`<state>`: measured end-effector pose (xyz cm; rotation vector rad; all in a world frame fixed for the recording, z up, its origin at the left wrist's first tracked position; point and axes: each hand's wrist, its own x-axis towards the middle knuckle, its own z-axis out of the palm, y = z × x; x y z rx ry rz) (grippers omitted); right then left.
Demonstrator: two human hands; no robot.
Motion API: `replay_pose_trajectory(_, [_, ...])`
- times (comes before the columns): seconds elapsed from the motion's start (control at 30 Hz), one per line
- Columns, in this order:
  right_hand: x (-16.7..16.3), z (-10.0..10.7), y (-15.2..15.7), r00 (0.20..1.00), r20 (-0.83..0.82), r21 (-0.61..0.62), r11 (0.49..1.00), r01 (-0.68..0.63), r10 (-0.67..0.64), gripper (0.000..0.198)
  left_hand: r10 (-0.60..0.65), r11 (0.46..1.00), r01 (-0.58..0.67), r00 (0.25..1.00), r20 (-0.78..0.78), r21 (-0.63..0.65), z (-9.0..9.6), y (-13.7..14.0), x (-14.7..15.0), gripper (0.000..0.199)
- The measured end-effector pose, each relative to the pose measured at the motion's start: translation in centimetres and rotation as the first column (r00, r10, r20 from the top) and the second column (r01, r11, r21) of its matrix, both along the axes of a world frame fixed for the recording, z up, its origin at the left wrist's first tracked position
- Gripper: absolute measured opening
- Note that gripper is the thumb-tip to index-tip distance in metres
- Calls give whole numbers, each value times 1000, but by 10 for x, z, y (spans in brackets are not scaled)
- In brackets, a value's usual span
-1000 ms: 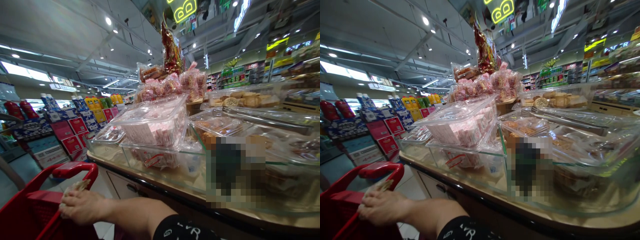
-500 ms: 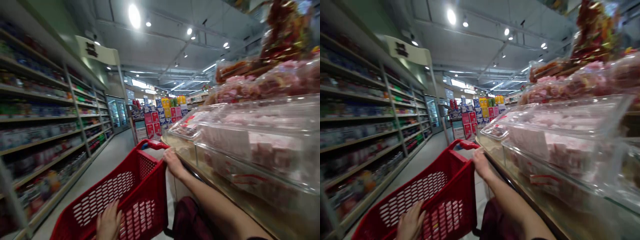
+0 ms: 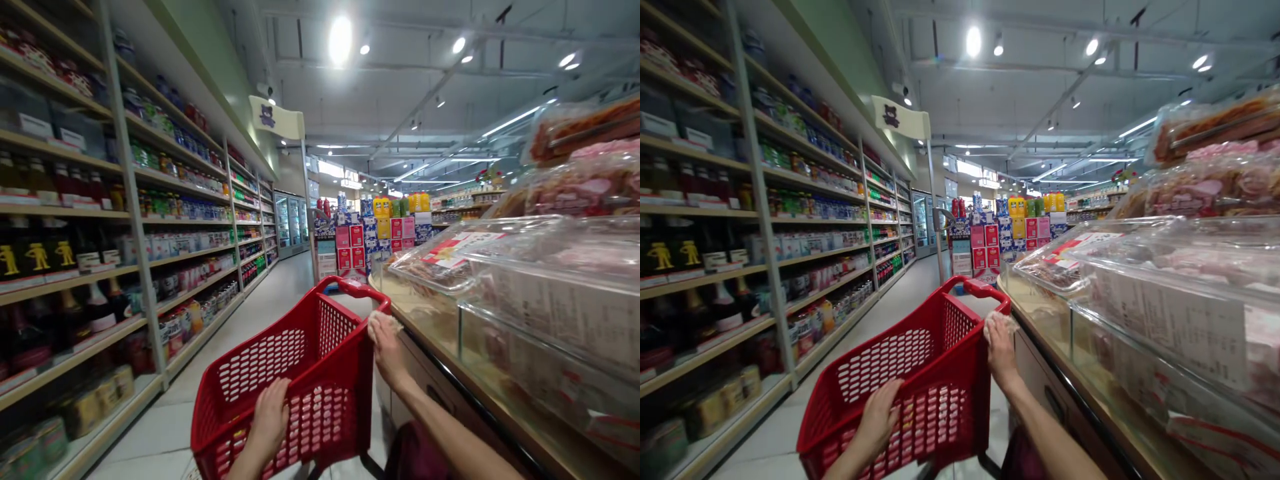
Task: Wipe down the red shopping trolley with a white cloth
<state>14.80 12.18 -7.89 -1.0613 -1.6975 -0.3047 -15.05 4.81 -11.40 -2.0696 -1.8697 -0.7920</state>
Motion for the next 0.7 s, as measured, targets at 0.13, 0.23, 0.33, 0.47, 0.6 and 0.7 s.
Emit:
replay_pose_trajectory(0.13, [-10, -66, -13, 985, 109, -245, 964, -103, 132, 45, 20, 999, -20, 1000, 7, -41, 6, -2, 3, 50])
replay_pose_trajectory(0.23, [-8, -38, -12, 987, 21, -130, 979, -156, 160, 47, 49, 996, -49, 999, 2, -69, 10, -3, 3, 52])
replay_pose_trajectory(0.33, [-7, 16, 3, 987, -134, 54, 995, -86, 92, 51, 85, 991, -85, 996, -5, -106, 15, -5, 4, 51])
replay_pose_trajectory(0.47, [-30, -19, 2, 986, -53, -46, 986, -161, 158, 48, 103, 978, -106, 994, -27, -182, 21, -8, 5, 54])
replay_pose_trajectory(0.6, [-59, -58, -21, 941, 112, -150, 941, -303, 320, 46, 61, 972, -67, 998, -33, -224, 27, -13, 6, 56])
replay_pose_trajectory(0.7, [-71, -21, -22, 945, 23, 36, 944, -327, 326, 54, 35, 976, -44, 998, -46, -213, 30, -23, 0, 58])
